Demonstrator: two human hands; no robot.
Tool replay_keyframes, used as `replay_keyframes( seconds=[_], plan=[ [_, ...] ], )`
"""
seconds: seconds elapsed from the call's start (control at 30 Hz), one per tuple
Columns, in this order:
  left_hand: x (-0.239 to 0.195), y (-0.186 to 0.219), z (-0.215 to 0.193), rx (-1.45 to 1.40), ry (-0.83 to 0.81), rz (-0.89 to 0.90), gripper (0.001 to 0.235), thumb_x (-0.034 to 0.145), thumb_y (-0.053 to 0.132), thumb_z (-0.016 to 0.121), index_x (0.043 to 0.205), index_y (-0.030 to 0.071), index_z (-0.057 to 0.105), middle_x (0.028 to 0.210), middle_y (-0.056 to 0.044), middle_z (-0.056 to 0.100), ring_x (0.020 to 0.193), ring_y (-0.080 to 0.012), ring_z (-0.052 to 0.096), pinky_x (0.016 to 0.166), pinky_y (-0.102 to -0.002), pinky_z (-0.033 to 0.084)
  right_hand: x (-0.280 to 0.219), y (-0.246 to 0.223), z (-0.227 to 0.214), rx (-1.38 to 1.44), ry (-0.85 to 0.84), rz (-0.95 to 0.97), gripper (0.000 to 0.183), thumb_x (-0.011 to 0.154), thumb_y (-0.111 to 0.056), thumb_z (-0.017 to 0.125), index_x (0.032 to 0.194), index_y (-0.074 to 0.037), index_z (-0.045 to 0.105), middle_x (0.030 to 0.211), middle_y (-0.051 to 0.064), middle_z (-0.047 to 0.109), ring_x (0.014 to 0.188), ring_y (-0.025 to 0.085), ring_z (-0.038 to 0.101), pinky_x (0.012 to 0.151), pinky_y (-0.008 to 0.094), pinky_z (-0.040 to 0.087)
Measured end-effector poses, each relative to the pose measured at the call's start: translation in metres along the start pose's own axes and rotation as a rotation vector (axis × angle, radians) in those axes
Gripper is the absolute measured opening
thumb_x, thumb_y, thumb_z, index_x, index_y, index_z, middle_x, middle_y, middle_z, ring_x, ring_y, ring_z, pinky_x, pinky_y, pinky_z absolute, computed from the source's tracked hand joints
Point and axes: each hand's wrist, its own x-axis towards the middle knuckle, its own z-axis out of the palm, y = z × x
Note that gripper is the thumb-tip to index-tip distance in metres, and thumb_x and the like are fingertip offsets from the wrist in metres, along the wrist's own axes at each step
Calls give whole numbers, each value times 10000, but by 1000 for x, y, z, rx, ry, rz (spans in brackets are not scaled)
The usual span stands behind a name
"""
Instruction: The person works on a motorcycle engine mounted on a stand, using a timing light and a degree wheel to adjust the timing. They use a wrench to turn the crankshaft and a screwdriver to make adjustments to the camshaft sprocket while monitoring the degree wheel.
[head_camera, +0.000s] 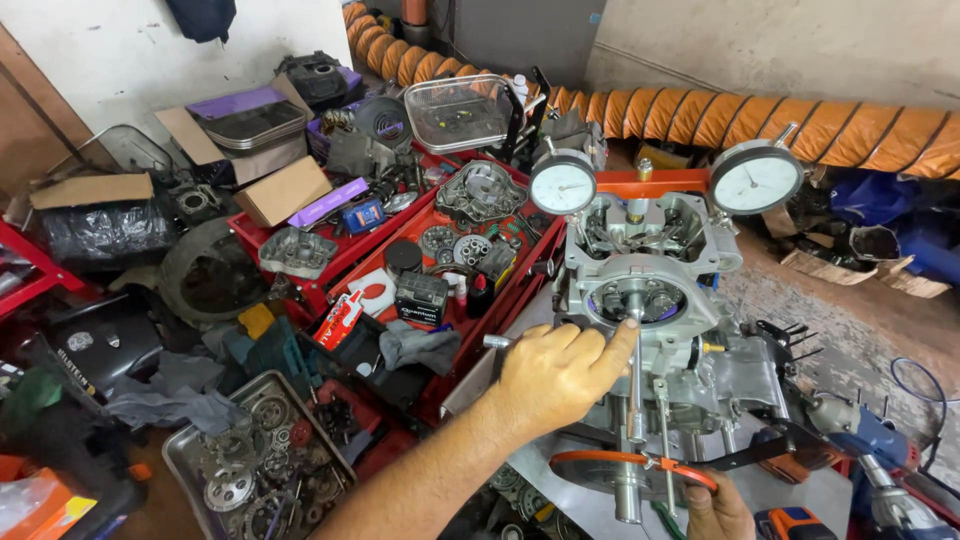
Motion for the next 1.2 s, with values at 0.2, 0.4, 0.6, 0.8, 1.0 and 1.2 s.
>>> replay_keyframes(
  seconds=[0.2,0.4,0.6,0.8,1.0,1.2],
  plan=[
    [-2,3,0,-10,4,-37,318,1051,326,688,1281,108,701,720,42,467,616,-170,520,511,-337,400,-2,-6,-4,-84,-1,2,393,962,-417,681,1057,-39,737,904,67,659,868,177,568,822,309,410],
    [-2,4,3,2,28,-55,298,1056,329,673,1262,118,714,705,49,460,601,-159,514,494,-332,399,-2,-8,-10,-157,-8,-63,390,968,-445,660,1050,-70,729,887,48,650,824,171,570,789,294,414],
    [-3,6,5,4,31,-71,298,1061,342,654,1251,123,721,699,46,441,594,-157,504,498,-328,404,-4,-20,-12,-199,-26,-33,392,970,-463,650,1036,-83,721,806,31,600,728,162,506,697,294,380],
    [-4,6,5,-10,40,-75,298,1067,338,648,1252,116,719,697,39,443,580,-162,491,494,-332,402,-1,-20,-15,-219,-55,-43,397,969,-471,641,1016,-82,709,755,37,574,706,165,489,689,304,385],
    [-3,6,5,-6,45,-75,298,1076,340,632,1250,116,721,698,39,455,580,-161,494,498,-328,402,-2,-28,-15,-262,-54,11,435,952,-498,642,1042,-81,727,766,52,589,706,183,503,678,319,388],
    [-4,6,5,-6,40,-78,303,1066,342,663,1266,119,712,706,43,460,588,-160,501,506,-327,400,-2,-28,-15,-238,-59,-23,436,946,-489,646,1043,-72,729,794,49,616,727,171,523,697,307,398]
  ],
)
